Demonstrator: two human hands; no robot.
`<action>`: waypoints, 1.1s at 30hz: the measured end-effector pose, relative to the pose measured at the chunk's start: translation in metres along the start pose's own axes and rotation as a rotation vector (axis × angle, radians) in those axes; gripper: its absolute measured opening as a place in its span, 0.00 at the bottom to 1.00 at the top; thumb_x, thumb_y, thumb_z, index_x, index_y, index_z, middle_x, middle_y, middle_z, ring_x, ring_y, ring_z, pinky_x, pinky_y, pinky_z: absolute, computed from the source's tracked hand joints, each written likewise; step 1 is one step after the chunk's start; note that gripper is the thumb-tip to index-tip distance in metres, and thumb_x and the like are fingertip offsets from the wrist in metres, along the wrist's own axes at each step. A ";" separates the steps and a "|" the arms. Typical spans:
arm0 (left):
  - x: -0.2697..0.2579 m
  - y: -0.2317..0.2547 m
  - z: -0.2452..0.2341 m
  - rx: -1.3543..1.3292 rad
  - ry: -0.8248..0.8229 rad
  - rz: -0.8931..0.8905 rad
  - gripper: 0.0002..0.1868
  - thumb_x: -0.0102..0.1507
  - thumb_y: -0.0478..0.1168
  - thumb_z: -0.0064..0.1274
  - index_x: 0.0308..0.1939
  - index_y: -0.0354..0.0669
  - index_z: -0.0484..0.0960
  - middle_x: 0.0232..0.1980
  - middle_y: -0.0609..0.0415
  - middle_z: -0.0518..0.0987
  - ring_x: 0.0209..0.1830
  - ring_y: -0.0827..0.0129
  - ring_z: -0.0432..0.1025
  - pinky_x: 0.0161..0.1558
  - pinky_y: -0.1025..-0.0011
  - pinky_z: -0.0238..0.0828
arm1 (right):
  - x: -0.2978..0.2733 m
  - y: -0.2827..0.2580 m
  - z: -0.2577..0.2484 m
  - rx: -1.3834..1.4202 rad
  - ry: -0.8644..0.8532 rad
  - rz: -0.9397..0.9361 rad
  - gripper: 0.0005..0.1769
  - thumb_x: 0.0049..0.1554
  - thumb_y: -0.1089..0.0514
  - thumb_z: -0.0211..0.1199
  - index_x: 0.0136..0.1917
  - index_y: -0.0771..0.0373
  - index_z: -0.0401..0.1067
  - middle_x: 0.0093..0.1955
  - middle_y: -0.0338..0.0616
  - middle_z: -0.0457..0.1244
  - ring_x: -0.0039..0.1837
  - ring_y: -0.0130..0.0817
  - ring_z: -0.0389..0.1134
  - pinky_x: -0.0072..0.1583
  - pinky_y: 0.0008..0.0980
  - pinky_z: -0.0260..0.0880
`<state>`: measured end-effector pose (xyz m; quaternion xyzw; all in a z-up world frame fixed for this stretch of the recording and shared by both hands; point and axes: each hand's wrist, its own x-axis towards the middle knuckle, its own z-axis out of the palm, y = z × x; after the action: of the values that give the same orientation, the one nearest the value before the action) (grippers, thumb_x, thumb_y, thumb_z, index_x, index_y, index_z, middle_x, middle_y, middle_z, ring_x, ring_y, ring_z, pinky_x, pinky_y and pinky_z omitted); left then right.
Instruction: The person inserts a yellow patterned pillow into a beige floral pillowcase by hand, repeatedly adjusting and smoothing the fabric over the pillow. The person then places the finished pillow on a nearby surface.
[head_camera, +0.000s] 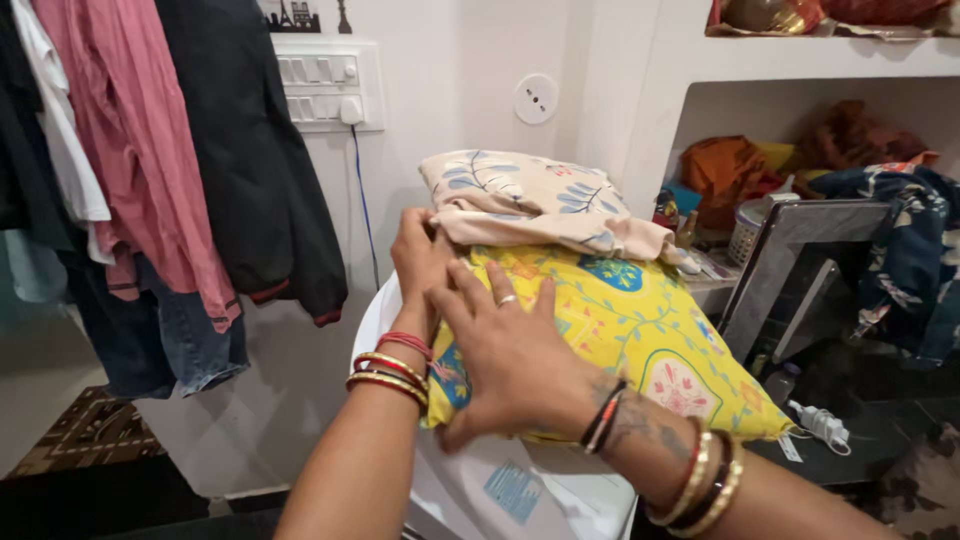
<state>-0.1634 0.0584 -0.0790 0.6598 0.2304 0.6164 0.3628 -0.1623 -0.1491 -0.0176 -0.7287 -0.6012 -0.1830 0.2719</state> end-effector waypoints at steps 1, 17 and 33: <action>0.002 -0.002 0.000 0.039 0.031 0.046 0.07 0.62 0.35 0.53 0.42 0.38 0.74 0.41 0.42 0.80 0.41 0.46 0.76 0.44 0.54 0.72 | -0.009 -0.008 -0.003 -0.003 0.001 0.014 0.25 0.45 0.51 0.73 0.52 0.65 0.72 0.51 0.58 0.67 0.56 0.58 0.68 0.56 0.50 0.68; -0.018 0.101 -0.008 0.652 -0.345 0.183 0.20 0.53 0.37 0.54 0.47 0.32 0.73 0.37 0.31 0.81 0.41 0.36 0.77 0.46 0.47 0.73 | 0.009 0.063 -0.014 -0.195 0.759 0.118 0.20 0.45 0.64 0.71 0.51 0.64 0.70 0.46 0.54 0.68 0.47 0.56 0.71 0.47 0.50 0.70; -0.009 0.063 -0.027 0.574 -0.400 0.228 0.13 0.52 0.41 0.55 0.37 0.43 0.89 0.36 0.38 0.83 0.38 0.46 0.79 0.45 0.58 0.76 | -0.036 0.036 0.007 -0.130 0.236 -0.274 0.35 0.41 0.40 0.72 0.56 0.60 0.70 0.56 0.56 0.67 0.68 0.58 0.59 0.67 0.59 0.48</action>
<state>-0.2005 0.0174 -0.0372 0.8636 0.2435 0.4219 0.1297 -0.1352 -0.1780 -0.0508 -0.6296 -0.6457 -0.3409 0.2655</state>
